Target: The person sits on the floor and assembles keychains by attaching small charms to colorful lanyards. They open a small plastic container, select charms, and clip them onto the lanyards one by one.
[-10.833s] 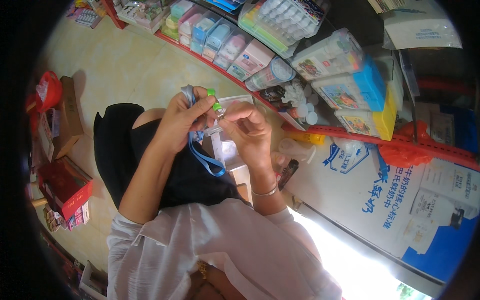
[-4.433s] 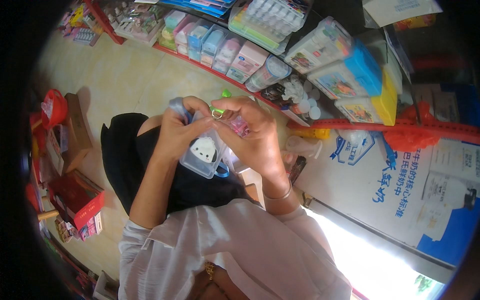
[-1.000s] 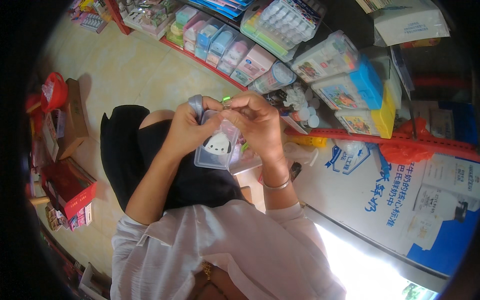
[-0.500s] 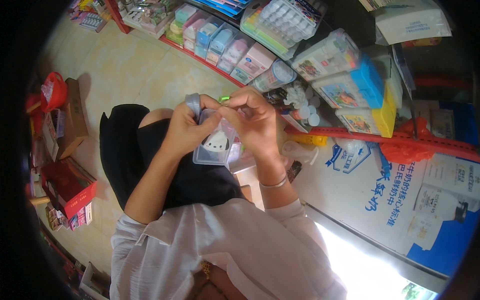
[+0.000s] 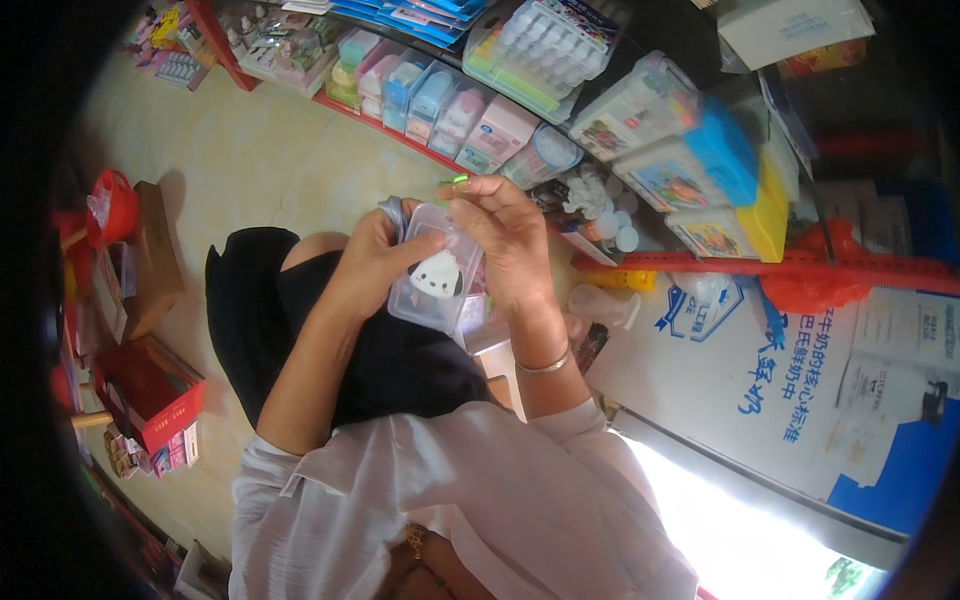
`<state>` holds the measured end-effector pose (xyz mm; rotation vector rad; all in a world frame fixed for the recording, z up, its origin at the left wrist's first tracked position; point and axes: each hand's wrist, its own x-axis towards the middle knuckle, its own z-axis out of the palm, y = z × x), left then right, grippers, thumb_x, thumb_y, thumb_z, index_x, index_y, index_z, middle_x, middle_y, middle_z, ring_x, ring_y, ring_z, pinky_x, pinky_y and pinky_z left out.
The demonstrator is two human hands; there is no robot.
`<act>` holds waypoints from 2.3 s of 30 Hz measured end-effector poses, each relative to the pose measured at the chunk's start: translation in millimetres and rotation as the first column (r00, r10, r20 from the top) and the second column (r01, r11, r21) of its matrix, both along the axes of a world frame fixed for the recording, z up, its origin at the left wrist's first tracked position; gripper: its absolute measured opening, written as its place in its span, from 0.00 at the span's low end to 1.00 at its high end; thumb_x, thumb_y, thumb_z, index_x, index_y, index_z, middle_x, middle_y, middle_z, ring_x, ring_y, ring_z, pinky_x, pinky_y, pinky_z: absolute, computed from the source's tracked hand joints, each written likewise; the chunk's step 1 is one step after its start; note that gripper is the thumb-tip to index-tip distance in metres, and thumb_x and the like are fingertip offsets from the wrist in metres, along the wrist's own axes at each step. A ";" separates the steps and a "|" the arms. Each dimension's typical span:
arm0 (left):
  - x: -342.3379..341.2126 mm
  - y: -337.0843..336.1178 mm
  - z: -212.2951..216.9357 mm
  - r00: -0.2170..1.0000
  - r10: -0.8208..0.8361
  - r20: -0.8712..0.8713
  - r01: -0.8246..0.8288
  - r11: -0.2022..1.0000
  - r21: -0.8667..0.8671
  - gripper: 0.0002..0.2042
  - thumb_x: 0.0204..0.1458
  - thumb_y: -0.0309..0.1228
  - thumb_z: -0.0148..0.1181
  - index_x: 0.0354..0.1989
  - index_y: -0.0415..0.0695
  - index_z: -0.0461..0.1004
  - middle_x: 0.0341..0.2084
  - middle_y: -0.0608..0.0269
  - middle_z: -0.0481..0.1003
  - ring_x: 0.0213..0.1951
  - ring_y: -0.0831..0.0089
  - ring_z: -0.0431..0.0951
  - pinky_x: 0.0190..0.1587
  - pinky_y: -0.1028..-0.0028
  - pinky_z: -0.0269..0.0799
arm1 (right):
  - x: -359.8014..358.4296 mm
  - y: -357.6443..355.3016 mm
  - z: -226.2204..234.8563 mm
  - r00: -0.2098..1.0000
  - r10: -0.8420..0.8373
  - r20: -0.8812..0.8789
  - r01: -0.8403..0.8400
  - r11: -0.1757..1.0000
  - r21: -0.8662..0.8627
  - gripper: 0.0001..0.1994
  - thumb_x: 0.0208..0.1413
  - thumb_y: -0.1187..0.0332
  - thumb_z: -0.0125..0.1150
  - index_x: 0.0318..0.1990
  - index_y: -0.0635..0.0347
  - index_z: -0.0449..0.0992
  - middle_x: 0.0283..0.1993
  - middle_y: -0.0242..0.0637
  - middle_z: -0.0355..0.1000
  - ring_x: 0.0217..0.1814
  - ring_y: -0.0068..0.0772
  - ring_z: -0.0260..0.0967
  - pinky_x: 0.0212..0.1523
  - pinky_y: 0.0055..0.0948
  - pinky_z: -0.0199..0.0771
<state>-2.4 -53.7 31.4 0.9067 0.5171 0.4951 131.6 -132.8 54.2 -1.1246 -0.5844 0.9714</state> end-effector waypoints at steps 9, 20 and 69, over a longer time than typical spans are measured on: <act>-1.3 0.2 -12.1 0.997 -0.076 -0.005 0.076 0.995 -0.060 0.09 0.53 0.32 0.63 0.31 0.40 0.73 0.23 0.72 0.73 0.24 0.86 0.69 0.26 0.81 0.65 | 8.5 -6.2 -14.3 0.939 0.039 -0.342 -0.017 0.998 0.065 0.09 0.61 0.68 0.54 0.43 0.65 0.72 0.37 0.38 0.73 0.40 0.26 0.70 0.44 0.25 0.72; -3.4 -1.4 -7.1 0.993 -0.030 0.113 0.042 0.993 -0.106 0.09 0.57 0.33 0.58 0.34 0.40 0.73 0.26 0.69 0.74 0.27 0.86 0.71 0.29 0.82 0.67 | 0.4 -4.9 -23.4 0.893 -0.105 -0.438 0.100 0.994 -0.034 0.10 0.58 0.70 0.59 0.46 0.60 0.69 0.39 0.32 0.69 0.41 0.25 0.68 0.43 0.25 0.71; -8.6 27.2 -9.1 0.871 0.491 0.032 -0.464 0.842 -0.273 0.19 0.58 0.39 0.54 0.50 0.37 0.67 0.35 0.53 0.74 0.33 0.72 0.74 0.27 0.79 0.71 | 40.1 -126.0 -198.2 0.832 0.218 0.510 0.169 0.776 -0.608 0.06 0.60 0.68 0.52 0.40 0.57 0.75 0.27 0.33 0.70 0.31 0.26 0.69 0.34 0.26 0.72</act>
